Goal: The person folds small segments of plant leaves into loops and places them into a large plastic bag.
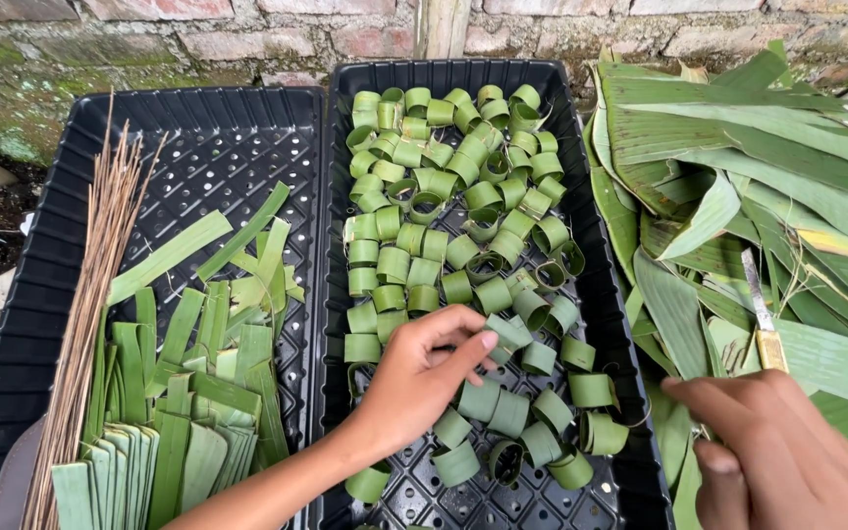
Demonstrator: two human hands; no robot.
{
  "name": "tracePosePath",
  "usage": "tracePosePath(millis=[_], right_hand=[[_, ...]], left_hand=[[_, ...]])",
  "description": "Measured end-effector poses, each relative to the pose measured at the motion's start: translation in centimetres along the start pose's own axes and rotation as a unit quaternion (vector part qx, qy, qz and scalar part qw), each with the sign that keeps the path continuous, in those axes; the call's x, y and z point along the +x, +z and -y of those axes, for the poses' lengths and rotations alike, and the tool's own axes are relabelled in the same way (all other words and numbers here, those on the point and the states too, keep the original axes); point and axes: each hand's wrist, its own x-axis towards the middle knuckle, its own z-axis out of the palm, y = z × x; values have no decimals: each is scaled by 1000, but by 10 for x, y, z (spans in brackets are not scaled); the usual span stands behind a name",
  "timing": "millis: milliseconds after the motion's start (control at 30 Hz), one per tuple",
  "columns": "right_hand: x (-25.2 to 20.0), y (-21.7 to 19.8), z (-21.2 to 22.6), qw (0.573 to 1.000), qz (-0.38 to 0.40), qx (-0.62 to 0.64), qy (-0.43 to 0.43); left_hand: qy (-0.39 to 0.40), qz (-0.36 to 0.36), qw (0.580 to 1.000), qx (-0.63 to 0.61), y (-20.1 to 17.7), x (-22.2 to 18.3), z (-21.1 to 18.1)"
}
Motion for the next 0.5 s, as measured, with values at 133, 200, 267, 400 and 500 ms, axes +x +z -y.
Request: tracePosePath(millis=[133,200,267,400,500], right_hand=[[-12,16,-47,984,10,-163,-69],[-8,25,-56,949,138,-282,16],[-10,29,-63,948,155,-277,10],[-16,39,-77,944,185,-273,0],[-20,40,-82,947,213,-239,20]], left_hand=[[-14,8,998,68,-2,-2,-4],[32,-4,975,219,0,-2,-1],[21,28,966,255,2,-4,-2],[146,118,899,396,2,-4,9],[117,168,877,433,7,-6,9]])
